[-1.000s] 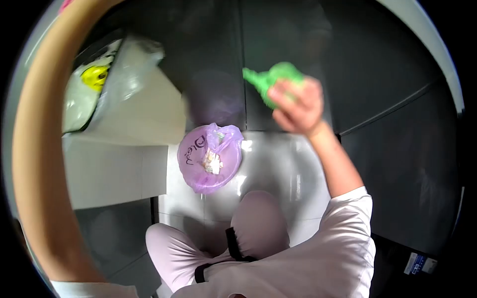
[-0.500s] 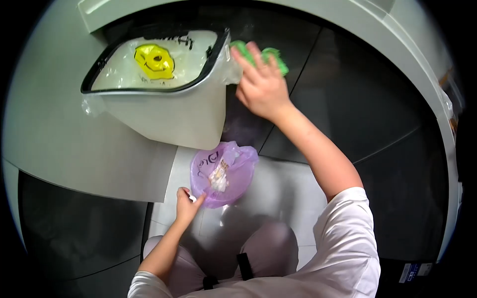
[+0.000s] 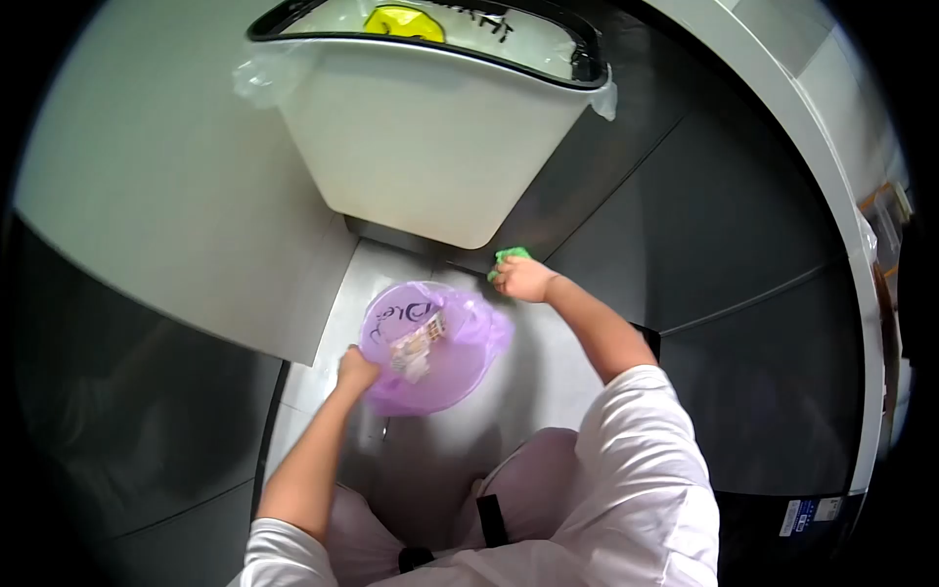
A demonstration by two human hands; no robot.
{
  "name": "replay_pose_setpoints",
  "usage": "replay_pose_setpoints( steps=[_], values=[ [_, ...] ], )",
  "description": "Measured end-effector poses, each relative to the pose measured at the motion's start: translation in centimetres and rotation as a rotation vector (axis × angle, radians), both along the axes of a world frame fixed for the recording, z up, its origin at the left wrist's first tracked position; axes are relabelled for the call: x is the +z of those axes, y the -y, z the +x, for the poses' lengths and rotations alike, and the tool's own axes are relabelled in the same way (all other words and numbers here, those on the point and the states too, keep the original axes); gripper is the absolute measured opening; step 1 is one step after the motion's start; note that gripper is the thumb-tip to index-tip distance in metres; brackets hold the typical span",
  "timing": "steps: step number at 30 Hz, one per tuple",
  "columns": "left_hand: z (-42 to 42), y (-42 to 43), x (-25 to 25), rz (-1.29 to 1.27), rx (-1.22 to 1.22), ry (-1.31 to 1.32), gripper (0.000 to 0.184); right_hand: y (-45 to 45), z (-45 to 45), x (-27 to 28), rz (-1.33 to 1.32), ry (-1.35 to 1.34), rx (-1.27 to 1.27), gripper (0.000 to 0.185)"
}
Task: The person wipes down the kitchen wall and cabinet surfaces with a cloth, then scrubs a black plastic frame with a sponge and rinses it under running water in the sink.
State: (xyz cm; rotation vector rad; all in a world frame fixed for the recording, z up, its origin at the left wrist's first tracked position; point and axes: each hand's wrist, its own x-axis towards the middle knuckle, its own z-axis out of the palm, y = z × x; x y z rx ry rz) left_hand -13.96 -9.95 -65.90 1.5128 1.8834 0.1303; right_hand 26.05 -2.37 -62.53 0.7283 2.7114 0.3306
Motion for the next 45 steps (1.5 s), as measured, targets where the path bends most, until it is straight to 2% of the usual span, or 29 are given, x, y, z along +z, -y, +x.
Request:
replay_pose_setpoints(
  steps=[1,2,3,5,6,7,8,9,10,13,16,19,21,23,26,29,30,32,34,36,37,39,40,42,43,45],
  values=[
    [-2.1,-0.7,-2.2,0.005,-0.051,0.008,0.055,1.1,-0.6,4.4,0.105,-0.089,-0.013,0.02],
    [-3.7,-0.8,-1.4,-0.014,-0.123,0.021,0.053,2.5,-1.8,9.5,0.368,-0.353,0.041,0.024],
    [-5.0,-0.5,0.3,-0.058,-0.11,0.103,0.048,4.4,-3.2,16.0,0.448,-0.326,-0.102,0.028],
    [-6.7,-0.6,1.3,-0.052,-0.151,0.114,0.047,4.9,-0.9,25.6,0.964,-0.509,-0.061,0.033],
    [-7.3,-0.8,1.9,-0.077,-0.156,0.127,0.048,4.4,-0.1,30.9,1.029,-0.739,0.055,0.035],
    [-7.2,-0.6,3.3,-0.104,-0.162,0.138,0.048,5.4,0.2,35.8,1.344,-0.712,-0.018,0.038],
    [-7.0,-2.1,-0.3,-0.152,-0.175,0.144,0.05,4.2,1.6,33.9,1.428,-0.758,-0.069,0.04],
    [-7.5,-2.2,-0.7,-0.19,-0.178,0.174,0.051,3.3,1.6,35.2,1.514,-0.792,-0.091,0.042],
    [-7.8,-2.1,0.1,-0.22,-0.186,0.201,0.052,2.7,2.0,35.8,1.477,-0.762,-0.131,0.044],
    [-6.4,-1.9,3.8,-0.01,-0.381,-0.063,0.058,0.2,2.1,33.3,1.386,-0.745,-0.154,0.047],
    [-4.3,-1.0,8.2,0.175,-0.304,-0.196,0.062,-1.0,2.2,24.6,1.169,-0.69,-0.274,0.043],
    [-3.7,1.2,13.2,0.218,-0.406,-0.072,0.067,-1.7,1.4,13.3,0.933,-0.62,-0.411,0.043],
    [-3.9,4.2,14.9,0.326,-0.519,0.013,0.059,-1.9,-0.1,8.1,0.73,-0.555,-0.485,0.041],
    [-3.9,7.2,17.1,0.196,-0.582,0.224,0.058,-3.9,-1.9,3.0,0.494,-0.308,-0.576,0.037],
    [-4.1,8.9,17.0,-0.023,-0.635,0.352,0.057,-7.5,-3.7,-3.8,0.62,-0.305,-0.109,0.03],
    [-5.7,8.8,15.9,0.093,-0.63,0.228,0.057,-9.9,-7.4,-4.5,-0.034,-0.393,-0.464,0.027],
    [-6.2,8.9,15.9,0.104,-0.604,0.229,0.058,-10.1,-9.3,-1.9,-0.046,-0.615,-0.396,0.027],
    [-6.4,8.8,16.1,0.12,-0.558,0.24,0.061,-11.3,-12.9,3.3,0.136,-0.772,-0.211,0.028],
    [-6.4,8.6,16.8,0.075,-0.575,0.337,0.061,-11.8,-17.1,9.2,0.066,-0.823,-0.467,0.031],
    [-6.5,9.0,16.8,0.055,-0.596,0.38,0.06,-12.8,-18.4,9.1,0.223,-0.759,-0.503,0.033],
    [-6.3,9.0,16.6,0.06,-0.602,0.377,0.06,-14.4,-17.5,6.4,0.411,-0.668,-0.4,0.035],
    [-6.2,9.0,16.3,0.093,-0.609,0.39,0.059,-16.8,-16.0,1.7,0.61,-0.41,-0.241,0.037],
    [-6.0,9.0,16.3,0.116,-0.615,0.397,0.059,-17.2,-15.1,-0.3,0.622,-0.256,-0.192,0.037],
    [-6.0,9.5,16.5,0.103,-0.633,0.395,0.058,-15.9,-12.6,-4.1,0.46,-0.261,-0.216,0.038],
    [-6.1,9.3,16.7,0.074,-0.638,0.389,0.058,-14.7,-11.5,-4.9,0.29,-0.416,-0.276,0.038],
    [-6.1,8.9,16.5,0.054,-0.619,0.393,0.058,-10.9,-9.7,-2.5,0.356,0.024,-0.183,0.032]
  ],
)
